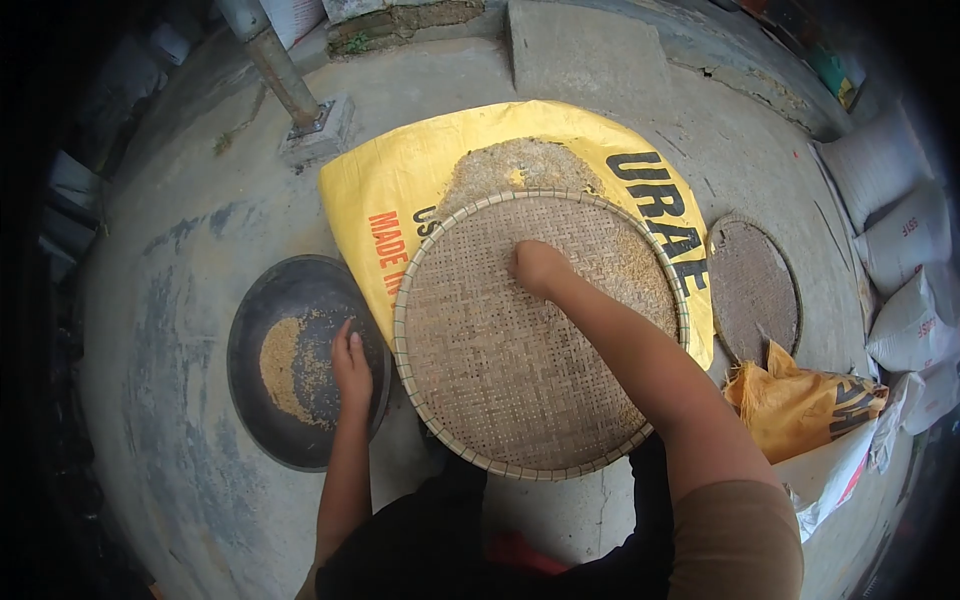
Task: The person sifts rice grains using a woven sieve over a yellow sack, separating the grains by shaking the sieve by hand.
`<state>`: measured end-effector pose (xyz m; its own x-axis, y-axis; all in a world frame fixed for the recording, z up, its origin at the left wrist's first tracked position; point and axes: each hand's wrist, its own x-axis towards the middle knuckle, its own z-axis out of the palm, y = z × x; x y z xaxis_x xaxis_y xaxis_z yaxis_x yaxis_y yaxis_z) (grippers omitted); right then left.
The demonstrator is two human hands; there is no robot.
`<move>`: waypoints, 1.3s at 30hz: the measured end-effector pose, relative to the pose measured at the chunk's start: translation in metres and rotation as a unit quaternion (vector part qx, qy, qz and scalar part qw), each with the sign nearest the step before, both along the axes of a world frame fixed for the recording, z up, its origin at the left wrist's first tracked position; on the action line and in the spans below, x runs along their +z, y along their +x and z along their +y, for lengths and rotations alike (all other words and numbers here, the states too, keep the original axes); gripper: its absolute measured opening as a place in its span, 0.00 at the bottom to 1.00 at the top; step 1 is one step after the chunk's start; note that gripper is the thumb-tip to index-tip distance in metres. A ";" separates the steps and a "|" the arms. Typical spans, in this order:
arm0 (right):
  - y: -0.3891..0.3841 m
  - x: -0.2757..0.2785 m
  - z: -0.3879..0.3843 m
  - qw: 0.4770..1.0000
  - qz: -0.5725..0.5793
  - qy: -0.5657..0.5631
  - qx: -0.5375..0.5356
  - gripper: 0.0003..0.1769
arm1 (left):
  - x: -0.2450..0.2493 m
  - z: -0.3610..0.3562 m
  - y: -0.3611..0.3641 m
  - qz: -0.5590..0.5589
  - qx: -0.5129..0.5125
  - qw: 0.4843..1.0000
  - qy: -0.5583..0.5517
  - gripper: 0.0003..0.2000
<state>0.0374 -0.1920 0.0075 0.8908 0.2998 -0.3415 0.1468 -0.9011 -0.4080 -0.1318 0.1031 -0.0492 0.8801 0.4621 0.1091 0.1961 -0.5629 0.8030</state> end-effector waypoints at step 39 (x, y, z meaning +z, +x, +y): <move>0.014 0.001 0.014 0.993 -0.029 0.103 -0.052 0.05 | 0.024 0.009 -0.005 0.094 0.025 0.989 -0.112 0.26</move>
<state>0.0518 -0.1781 0.0083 0.9371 0.2630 -0.2294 0.0857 -0.8106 -0.5793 -0.1369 0.1124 -0.0250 0.8509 0.4992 -0.1638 0.3761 -0.3610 0.8533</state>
